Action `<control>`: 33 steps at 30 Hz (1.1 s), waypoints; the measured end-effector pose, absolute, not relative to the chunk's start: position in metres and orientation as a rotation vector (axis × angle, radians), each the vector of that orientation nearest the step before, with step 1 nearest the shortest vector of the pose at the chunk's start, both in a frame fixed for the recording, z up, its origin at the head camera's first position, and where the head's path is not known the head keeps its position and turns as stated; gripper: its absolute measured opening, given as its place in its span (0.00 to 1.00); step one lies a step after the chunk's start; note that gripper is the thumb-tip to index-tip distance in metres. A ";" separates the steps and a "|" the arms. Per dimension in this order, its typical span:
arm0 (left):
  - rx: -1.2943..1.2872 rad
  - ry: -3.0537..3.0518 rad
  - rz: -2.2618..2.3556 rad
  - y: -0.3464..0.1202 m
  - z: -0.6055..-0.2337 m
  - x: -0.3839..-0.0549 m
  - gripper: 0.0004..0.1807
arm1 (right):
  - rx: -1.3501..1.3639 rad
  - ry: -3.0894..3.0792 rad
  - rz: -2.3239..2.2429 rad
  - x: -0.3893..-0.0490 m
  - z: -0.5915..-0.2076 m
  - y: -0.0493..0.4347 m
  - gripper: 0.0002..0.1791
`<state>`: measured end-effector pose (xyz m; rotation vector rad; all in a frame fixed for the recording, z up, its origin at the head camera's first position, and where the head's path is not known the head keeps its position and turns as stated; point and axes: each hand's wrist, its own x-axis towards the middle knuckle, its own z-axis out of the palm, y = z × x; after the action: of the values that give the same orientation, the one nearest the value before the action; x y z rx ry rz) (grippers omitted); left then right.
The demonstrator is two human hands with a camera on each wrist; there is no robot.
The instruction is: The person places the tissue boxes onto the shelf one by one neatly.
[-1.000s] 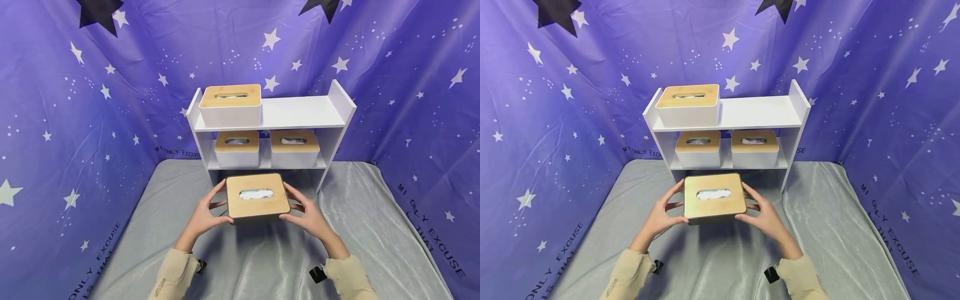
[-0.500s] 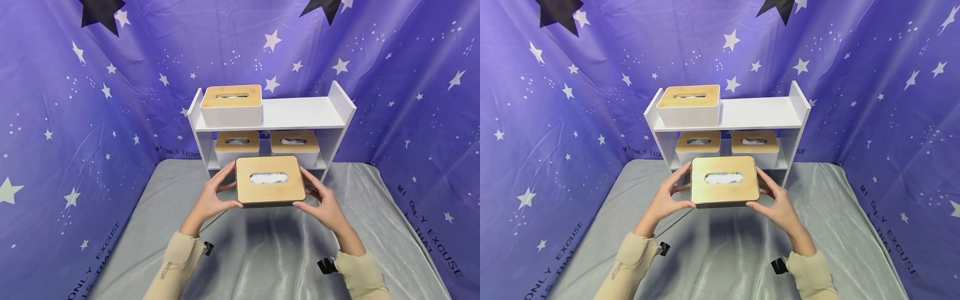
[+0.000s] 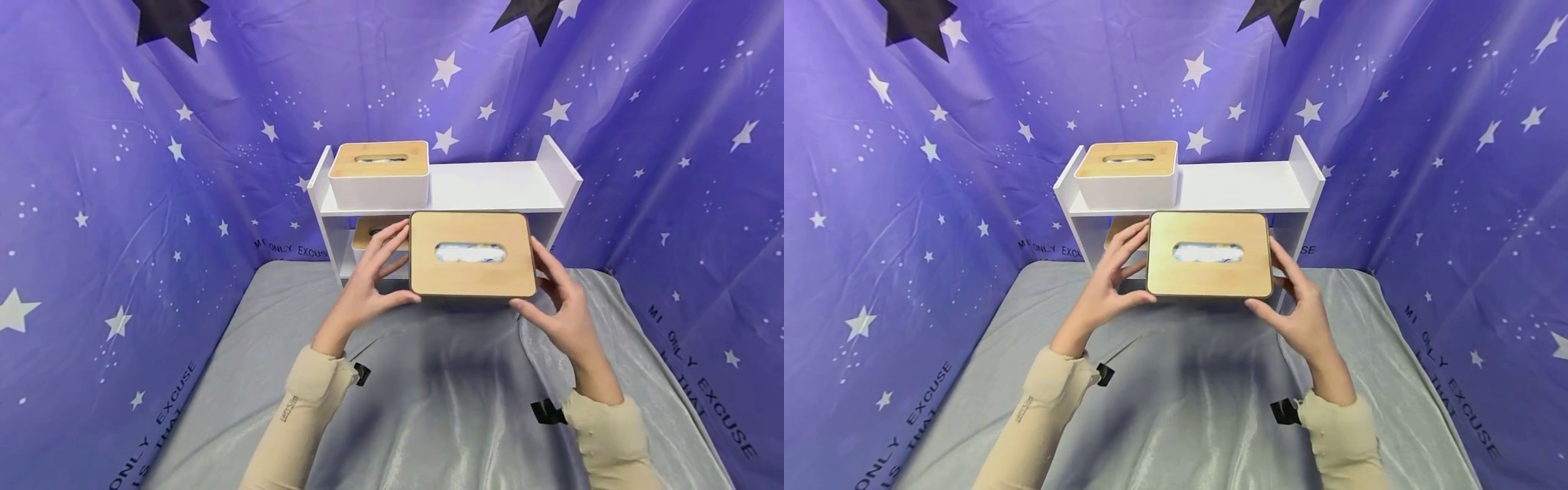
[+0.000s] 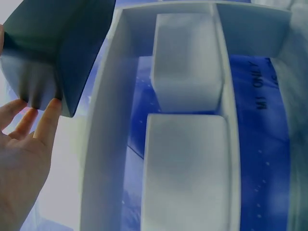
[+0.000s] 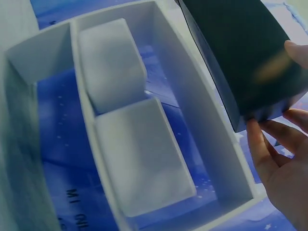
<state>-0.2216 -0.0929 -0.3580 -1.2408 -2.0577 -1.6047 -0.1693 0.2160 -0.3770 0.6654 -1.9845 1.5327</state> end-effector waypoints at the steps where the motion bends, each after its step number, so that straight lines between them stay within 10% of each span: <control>1: -1.247 -2.045 -1.601 -0.090 -0.355 -0.223 0.53 | 0.669 -1.972 1.526 -0.171 -0.374 0.218 0.52; 33: -0.868 -2.059 -1.612 -0.026 -0.324 -0.259 0.31 | 0.295 -1.816 1.621 -0.216 -0.339 0.227 0.31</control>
<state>-0.2591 -0.0265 -0.3244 -0.8675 -2.0589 -1.6118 -0.2162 0.2271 -0.3387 0.2954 -1.8157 1.6208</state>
